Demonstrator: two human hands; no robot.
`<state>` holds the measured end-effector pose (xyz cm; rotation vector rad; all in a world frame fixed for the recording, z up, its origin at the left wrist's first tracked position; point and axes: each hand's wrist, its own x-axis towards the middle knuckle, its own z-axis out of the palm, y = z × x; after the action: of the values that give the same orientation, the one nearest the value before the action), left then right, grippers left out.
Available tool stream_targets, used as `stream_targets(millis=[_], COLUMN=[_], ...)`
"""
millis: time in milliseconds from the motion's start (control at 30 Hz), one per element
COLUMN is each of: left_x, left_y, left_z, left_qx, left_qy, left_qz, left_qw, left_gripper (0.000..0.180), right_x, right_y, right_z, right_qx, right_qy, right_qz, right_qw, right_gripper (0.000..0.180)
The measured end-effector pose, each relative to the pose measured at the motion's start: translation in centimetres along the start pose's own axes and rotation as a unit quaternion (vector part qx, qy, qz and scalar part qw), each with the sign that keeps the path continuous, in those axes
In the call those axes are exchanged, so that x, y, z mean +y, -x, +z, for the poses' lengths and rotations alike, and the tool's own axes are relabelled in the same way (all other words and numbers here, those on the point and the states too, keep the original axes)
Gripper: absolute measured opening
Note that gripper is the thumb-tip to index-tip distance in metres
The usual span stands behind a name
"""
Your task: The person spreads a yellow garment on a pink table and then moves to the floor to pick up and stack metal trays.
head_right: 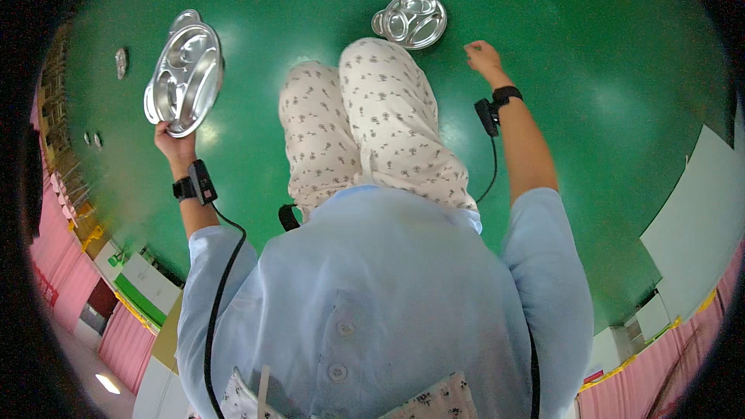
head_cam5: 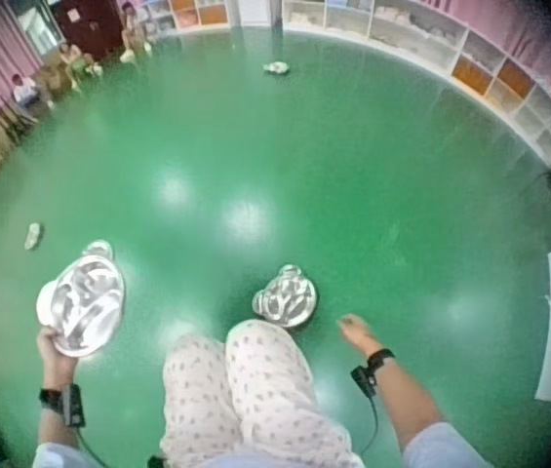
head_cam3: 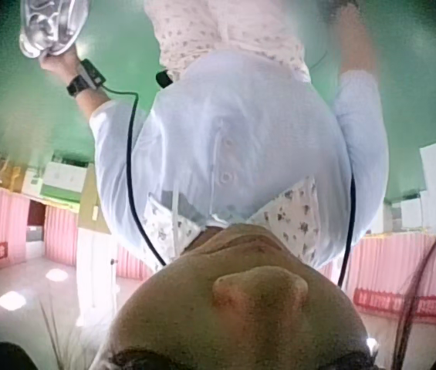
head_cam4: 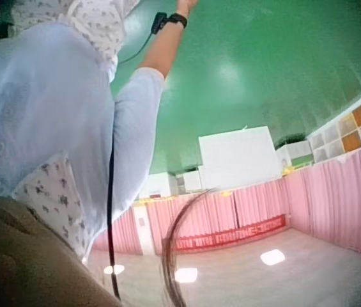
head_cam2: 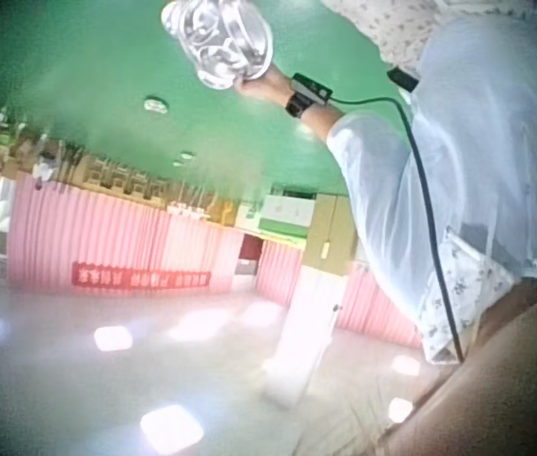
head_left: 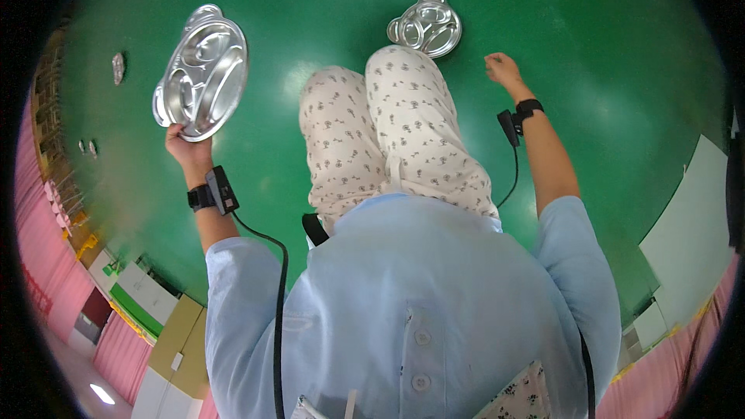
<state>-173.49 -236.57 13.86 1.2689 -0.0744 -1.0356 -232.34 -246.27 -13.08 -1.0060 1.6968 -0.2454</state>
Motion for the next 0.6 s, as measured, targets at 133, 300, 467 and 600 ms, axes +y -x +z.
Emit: stream_targets(millis=[133,300,467,600], left_x=[-0.4,-0.7,-1.0,-0.2], left_y=[-1.3,-2.2,-1.9,-0.9], left_z=[-0.1,-1.0,2.0,1.2], left_qx=[0.034,0.016,0.062,0.019], left_qy=[0.024,0.078,0.032,0.029], left_qz=[0.033,-0.003,0.017,-0.014], left_qw=[0.999,0.997,0.997,0.999], left_gripper=[0.056,0.055,0.057,0.061], right_x=[-1.6,-2.5,-3.4,-13.3], right_y=[-2.2,-4.8,-7.8,-1.4], right_z=[3.2,5.1,3.6,0.9], right_qx=[-0.010,0.027,0.145,0.148], right_qy=[-0.138,-0.284,-0.233,-0.203], right_qz=[0.118,0.177,0.109,0.065], right_qw=[0.983,0.942,0.955,0.966], right_gripper=[0.042,0.044,0.018,0.015])
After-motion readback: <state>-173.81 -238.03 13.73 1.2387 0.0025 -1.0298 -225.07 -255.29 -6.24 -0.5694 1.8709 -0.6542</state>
